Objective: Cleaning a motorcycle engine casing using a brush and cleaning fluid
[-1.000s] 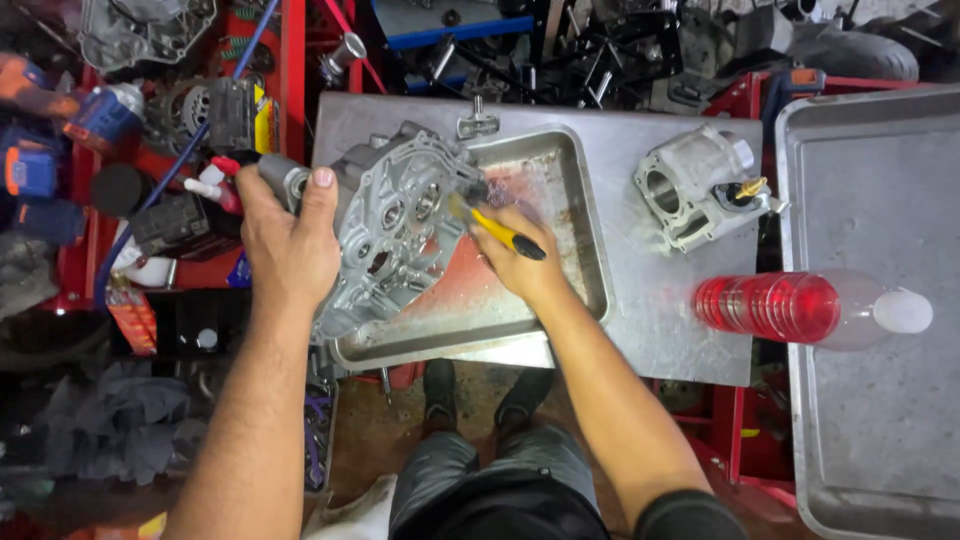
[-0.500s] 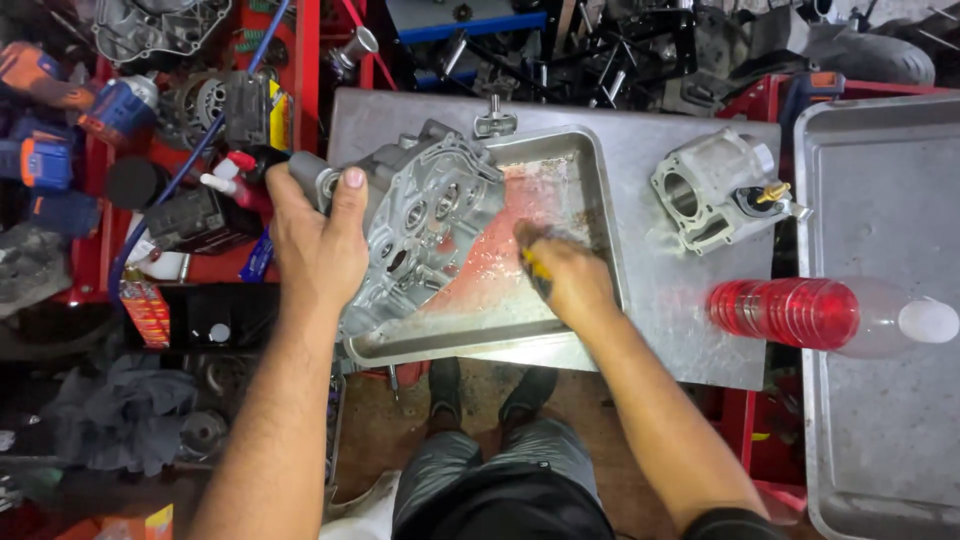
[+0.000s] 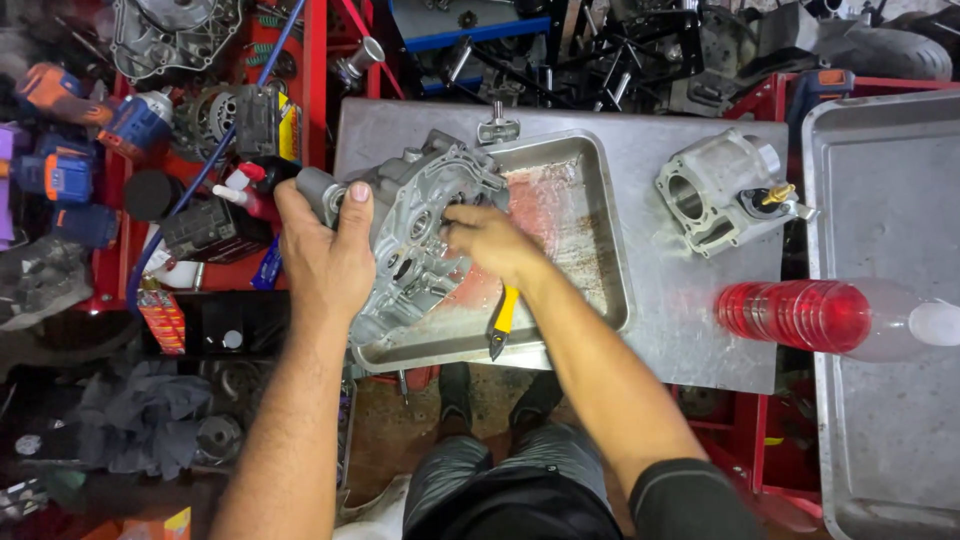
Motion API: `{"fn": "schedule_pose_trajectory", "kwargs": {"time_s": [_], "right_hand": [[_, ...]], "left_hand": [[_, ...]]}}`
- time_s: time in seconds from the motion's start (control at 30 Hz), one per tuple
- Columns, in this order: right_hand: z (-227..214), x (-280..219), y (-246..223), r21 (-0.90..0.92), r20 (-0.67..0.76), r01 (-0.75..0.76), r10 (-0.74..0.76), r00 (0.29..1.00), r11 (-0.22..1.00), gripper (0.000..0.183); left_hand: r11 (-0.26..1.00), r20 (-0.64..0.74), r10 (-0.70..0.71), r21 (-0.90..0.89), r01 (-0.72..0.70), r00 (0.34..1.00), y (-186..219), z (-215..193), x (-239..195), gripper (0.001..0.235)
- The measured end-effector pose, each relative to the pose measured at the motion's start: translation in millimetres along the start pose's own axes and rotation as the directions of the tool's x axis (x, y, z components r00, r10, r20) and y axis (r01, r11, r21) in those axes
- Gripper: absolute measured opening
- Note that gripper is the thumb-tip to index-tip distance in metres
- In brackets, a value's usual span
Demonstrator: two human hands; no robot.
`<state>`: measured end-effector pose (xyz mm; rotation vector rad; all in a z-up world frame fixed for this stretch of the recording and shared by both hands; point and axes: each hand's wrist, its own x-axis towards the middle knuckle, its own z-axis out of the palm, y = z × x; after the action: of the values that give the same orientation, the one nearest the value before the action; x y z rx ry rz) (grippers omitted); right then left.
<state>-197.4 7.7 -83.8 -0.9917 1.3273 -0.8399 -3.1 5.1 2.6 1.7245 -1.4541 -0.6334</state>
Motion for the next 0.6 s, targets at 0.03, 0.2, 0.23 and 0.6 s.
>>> {"fn": "schedule_pose_trajectory", "kwargs": {"time_s": [0.03,0.2,0.23,0.6], "right_hand": [[-3,9,12,0.003,0.002,0.003,-0.003,1.000,1.000,0.055],[-27,22,42,-0.918,0.389,0.293,-0.475,0.789,-0.266,0.057],[-23,14,25,-0.920,0.384,0.284,-0.480,0.789,-0.268,0.057],[-28,4,8,-0.907,0.419,0.334,-0.489,0.765,-0.254,0.048]], "left_hand": [[1.000,-0.002,0.003,0.003,-0.003,1.000,1,1,0,0.049],[1.000,-0.006,0.008,-0.007,-0.008,1.000,-1,4,1,0.052],[1.000,-0.005,0.017,-0.012,-0.017,1.000,-1,3,2,0.052],[0.999,-0.021,0.050,0.006,-0.050,0.999,-8,4,3,0.051]]}}
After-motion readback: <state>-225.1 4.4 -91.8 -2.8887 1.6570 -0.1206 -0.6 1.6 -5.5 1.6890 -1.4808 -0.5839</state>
